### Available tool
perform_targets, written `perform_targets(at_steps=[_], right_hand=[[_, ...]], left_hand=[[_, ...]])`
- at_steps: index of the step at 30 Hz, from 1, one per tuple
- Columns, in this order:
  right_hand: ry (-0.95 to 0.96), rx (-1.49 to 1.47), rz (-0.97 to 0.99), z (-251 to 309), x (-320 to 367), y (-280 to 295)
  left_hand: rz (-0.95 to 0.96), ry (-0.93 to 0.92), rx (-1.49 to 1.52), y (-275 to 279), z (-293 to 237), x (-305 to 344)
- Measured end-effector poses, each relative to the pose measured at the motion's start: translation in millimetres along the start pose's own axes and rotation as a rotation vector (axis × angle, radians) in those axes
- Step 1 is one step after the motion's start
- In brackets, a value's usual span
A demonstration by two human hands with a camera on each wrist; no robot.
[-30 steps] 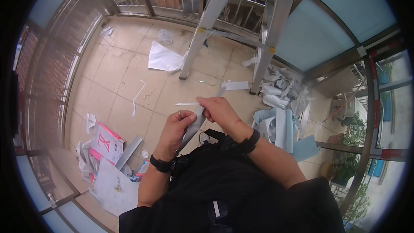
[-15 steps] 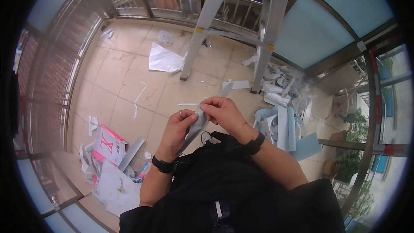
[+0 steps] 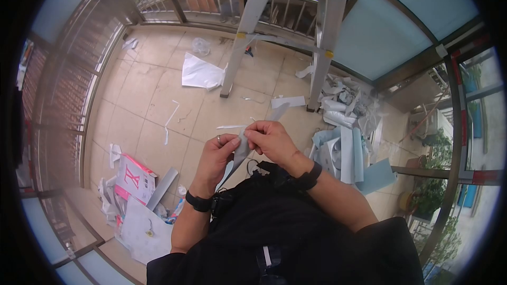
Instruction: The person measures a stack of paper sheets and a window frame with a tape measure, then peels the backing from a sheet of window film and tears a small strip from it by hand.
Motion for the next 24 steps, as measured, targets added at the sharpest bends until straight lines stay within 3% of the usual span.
perform_targets(at_steps=[24], right_hand=[[0.069,0.001,0.066,-4.2,13.3,-0.2]], left_hand=[[0.003,-0.090,-0.115,-8.5,-8.4,9.8]])
Point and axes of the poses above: each hand's wrist, its own x-axis away from the middle knuckle, its own y-axis out of the back of the hand, z = x × y, the point moved 4 cm from there along -x, towards the middle knuckle, and after that the axes turned 6 degrees about y, right-handed, at the moved point
